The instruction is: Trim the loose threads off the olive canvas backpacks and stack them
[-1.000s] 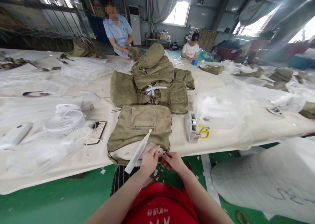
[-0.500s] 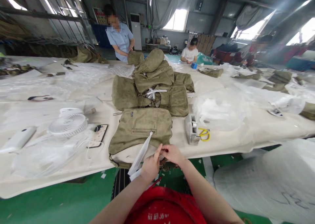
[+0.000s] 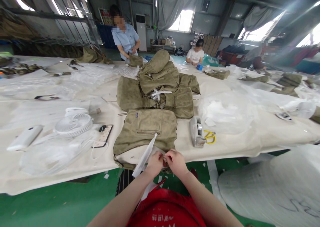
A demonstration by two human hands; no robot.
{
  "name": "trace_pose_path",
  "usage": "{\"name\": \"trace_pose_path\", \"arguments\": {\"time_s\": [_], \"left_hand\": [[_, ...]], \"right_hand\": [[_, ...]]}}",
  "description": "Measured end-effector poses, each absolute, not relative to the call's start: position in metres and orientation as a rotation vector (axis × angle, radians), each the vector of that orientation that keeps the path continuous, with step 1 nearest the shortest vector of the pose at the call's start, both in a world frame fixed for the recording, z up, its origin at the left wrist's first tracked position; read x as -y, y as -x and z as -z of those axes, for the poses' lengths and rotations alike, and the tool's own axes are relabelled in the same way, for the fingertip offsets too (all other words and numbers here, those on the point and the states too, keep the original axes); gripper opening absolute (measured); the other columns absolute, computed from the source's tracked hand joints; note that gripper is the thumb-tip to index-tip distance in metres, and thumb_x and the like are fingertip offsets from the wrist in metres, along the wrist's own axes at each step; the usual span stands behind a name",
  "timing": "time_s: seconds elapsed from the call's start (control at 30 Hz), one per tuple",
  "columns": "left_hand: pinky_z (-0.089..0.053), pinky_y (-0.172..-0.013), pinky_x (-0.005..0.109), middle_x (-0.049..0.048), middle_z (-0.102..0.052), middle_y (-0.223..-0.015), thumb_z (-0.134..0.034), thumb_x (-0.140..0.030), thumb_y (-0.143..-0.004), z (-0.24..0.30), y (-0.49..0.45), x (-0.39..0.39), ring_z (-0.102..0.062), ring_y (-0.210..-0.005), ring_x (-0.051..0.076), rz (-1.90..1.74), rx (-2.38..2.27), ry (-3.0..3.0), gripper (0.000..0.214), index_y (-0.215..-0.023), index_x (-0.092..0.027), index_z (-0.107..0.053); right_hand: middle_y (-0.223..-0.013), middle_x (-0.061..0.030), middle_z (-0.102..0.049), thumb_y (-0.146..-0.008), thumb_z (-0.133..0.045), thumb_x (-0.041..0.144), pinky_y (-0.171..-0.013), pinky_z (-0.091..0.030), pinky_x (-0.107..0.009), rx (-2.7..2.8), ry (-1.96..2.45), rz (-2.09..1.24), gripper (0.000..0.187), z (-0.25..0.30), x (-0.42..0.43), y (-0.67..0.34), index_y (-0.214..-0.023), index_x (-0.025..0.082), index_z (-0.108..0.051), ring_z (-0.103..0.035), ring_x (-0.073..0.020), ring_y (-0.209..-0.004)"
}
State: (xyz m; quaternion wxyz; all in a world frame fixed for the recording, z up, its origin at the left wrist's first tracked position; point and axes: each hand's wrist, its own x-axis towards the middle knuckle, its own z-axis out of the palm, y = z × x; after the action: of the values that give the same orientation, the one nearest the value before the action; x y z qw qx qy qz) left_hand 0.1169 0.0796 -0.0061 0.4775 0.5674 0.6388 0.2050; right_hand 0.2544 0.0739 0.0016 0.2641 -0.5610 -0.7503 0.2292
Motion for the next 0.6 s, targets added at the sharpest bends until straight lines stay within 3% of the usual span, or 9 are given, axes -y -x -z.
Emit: {"name": "trace_pose_path", "arguments": {"time_s": [0.17,0.27,0.4,0.6], "left_hand": [[-0.02,-0.042,0.022,-0.0046,-0.043,-0.05,-0.039,-0.01,-0.073,0.005,-0.123,-0.075,-0.03,-0.039,0.006,-0.48,-1.361,-0.865,0.015,-0.061,-0.017,-0.046],[-0.012,-0.04,0.02,-0.0072,-0.032,-0.047,-0.038,-0.014,-0.072,0.004,-0.118,-0.074,-0.016,-0.037,0.003,-0.422,-1.23,-0.767,0.016,-0.057,-0.016,-0.043],[-0.008,-0.039,0.019,-0.0096,-0.022,-0.045,-0.042,-0.021,-0.069,0.005,-0.105,-0.081,-0.01,-0.037,0.003,-0.375,-1.102,-0.665,0.015,-0.055,-0.017,-0.041],[-0.006,-0.038,0.02,-0.0098,-0.025,-0.042,-0.051,-0.028,-0.062,0.008,-0.091,-0.084,-0.013,-0.035,0.002,-0.315,-0.968,-0.625,0.015,-0.059,-0.014,-0.05]], "right_hand": [[-0.075,-0.0038,-0.06,-0.088,-0.046,0.023,-0.068,-0.04,-0.024,2.008,1.562,-0.559,0.023,0.019,-0.055,-0.257,-0.073,0.019,-0.064,-0.057,-0.0149,-0.072],[-0.079,-0.0049,-0.061,-0.09,-0.043,0.02,-0.072,-0.042,-0.025,2.061,1.512,-0.525,0.024,0.022,-0.047,-0.26,-0.083,0.02,-0.066,-0.057,-0.0161,-0.076],[-0.095,-0.0088,-0.062,-0.089,-0.042,0.018,-0.083,-0.043,-0.029,2.214,1.341,-0.494,0.029,0.018,-0.042,-0.263,-0.112,0.018,-0.06,-0.056,-0.0185,-0.089],[-0.083,-0.0038,-0.062,-0.088,-0.046,0.017,-0.074,-0.044,-0.023,2.304,1.327,-0.588,0.023,0.008,-0.06,-0.266,-0.092,0.021,-0.068,-0.057,-0.0135,-0.079]]}}
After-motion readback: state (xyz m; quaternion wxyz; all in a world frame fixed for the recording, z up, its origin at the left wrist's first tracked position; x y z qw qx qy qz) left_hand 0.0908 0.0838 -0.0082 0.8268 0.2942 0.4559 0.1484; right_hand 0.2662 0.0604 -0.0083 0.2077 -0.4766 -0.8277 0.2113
